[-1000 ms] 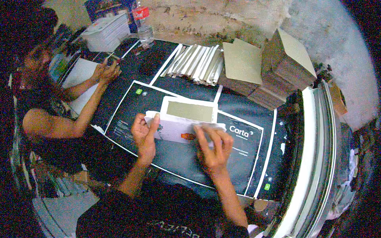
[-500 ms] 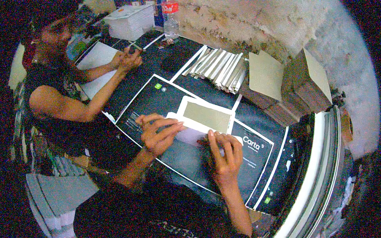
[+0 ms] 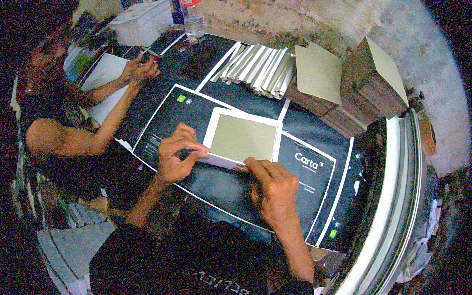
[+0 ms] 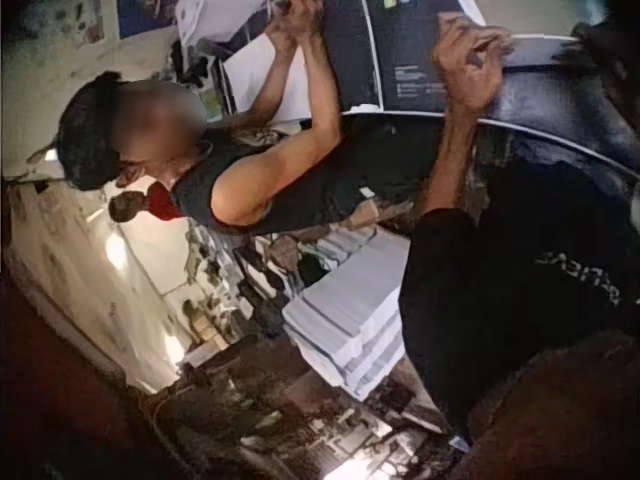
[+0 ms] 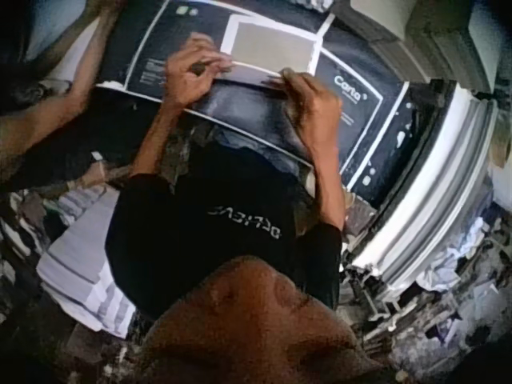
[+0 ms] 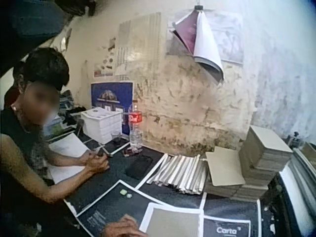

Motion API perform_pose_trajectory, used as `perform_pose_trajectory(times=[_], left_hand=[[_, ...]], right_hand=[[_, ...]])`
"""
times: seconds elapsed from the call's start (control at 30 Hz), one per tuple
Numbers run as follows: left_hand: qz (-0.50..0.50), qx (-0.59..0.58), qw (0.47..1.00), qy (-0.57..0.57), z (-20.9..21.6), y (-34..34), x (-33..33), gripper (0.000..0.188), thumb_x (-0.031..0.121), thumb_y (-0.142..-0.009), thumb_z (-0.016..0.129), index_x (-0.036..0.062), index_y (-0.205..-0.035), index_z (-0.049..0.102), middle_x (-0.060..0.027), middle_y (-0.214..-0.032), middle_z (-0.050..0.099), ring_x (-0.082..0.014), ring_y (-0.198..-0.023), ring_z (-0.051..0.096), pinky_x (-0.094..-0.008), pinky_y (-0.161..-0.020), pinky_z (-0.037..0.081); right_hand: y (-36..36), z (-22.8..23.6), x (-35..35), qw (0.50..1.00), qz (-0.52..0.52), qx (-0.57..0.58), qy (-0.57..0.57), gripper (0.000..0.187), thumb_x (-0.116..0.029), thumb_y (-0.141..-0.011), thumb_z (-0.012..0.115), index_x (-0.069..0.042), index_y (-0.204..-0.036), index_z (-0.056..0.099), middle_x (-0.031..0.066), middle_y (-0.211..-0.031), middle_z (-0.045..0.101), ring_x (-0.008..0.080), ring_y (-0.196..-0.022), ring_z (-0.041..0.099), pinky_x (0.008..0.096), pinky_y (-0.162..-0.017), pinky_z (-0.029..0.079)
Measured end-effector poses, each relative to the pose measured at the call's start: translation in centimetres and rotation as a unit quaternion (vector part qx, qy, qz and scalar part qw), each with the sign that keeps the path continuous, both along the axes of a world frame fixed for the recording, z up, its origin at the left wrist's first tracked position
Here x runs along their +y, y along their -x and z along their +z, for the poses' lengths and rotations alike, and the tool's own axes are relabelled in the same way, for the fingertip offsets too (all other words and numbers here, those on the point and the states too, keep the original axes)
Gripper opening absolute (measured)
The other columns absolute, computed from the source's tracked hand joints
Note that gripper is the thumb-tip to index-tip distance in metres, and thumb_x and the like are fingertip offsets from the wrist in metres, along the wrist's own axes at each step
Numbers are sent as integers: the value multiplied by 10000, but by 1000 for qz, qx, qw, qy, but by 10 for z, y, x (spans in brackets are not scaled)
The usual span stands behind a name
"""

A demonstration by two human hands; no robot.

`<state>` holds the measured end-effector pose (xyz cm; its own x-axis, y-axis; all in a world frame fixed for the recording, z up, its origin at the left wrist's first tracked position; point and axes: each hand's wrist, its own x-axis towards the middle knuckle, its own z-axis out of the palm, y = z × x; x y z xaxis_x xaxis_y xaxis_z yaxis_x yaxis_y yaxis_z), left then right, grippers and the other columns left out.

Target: The person is manually applying glue and folding cardboard components to assemble packaging folders.

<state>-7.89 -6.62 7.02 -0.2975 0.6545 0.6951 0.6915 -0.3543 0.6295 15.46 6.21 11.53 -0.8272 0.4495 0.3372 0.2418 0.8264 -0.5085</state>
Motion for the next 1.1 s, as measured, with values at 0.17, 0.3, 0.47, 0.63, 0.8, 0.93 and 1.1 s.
perform_pose_trajectory(times=[0.17, 0.3, 0.47, 0.63, 0.8, 0.93, 1.1], left_hand=[[-83, -224, 971, -5, -30, 1, 1, 116, -14, -803, 821, 23, -906, 783, -66, -824, 709, -159, -817, 597, -281, -733, 464], [-65, -298, 952, -33, -40, -9, 11, 126, -14, -836, 807, -4, -957, 772, -87, -891, 703, -135, -847, 596, -263, -740, 468], [-61, -295, 953, -41, -45, -8, 9, 96, 71, -916, 757, -19, -949, 758, -85, -888, 690, -141, -855, 600, -286, -750, 475], [-94, -312, 944, -53, -56, -9, 20, 124, 99, -944, 727, -23, -941, 749, -95, -868, 683, -149, -830, 600, -283, -727, 468], [-55, -328, 941, -64, -56, -13, 17, 161, 138, -947, 725, -16, -904, 719, -109, -860, 679, -175, -827, 597, -327, -753, 466], [-56, -338, 938, -57, -67, -11, 17, 241, 213, -958, 726, -13, -879, 700, -108, -864, 681, -188, -846, 597, -329, -770, 455], [-30, -337, 941, -26, -64, -7, 16, 270, 233, -982, 707, -25, -906, 696, -68, -853, 676, -128, -838, 591, -300, -761, 455]], right_hand=[[3, 8, 11, 997, 19, 62, -49, 392, 80, -763, 782, -34, -1135, 731, 164, -1080, 750, 319, -943, 735, 389, -825, 577], [-31, 18, 19, 992, -98, 53, -56, 293, 66, -765, 804, -31, -1039, 763, 136, -964, 765, 267, -842, 736, 319, -807, 573], [-24, 10, 25, 992, -101, 80, 14, 179, 52, -800, 768, -39, -954, 774, 117, -889, 762, 253, -789, 739, 314, -751, 571], [-34, -6, 38, 975, -113, 96, 163, 62, -36, -872, 762, 2, -921, 766, 120, -889, 770, 173, -811, 730, 295, -759, 569], [-33, -63, 42, 894, -166, 245, 337, 108, -61, -823, 829, 3, -907, 804, 73, -856, 781, 122, -766, 706, 261, -727, 559], [-36, -63, 36, 895, -174, 237, 335, 119, -80, -833, 831, -24, -937, 815, 89, -887, 789, 122, -801, 719, 266, -739, 565], [-32, -57, 44, 920, -163, 190, 303, 127, -92, -855, 817, -29, -965, 813, 106, -906, 793, 115, -817, 726, 258, -735, 565]])
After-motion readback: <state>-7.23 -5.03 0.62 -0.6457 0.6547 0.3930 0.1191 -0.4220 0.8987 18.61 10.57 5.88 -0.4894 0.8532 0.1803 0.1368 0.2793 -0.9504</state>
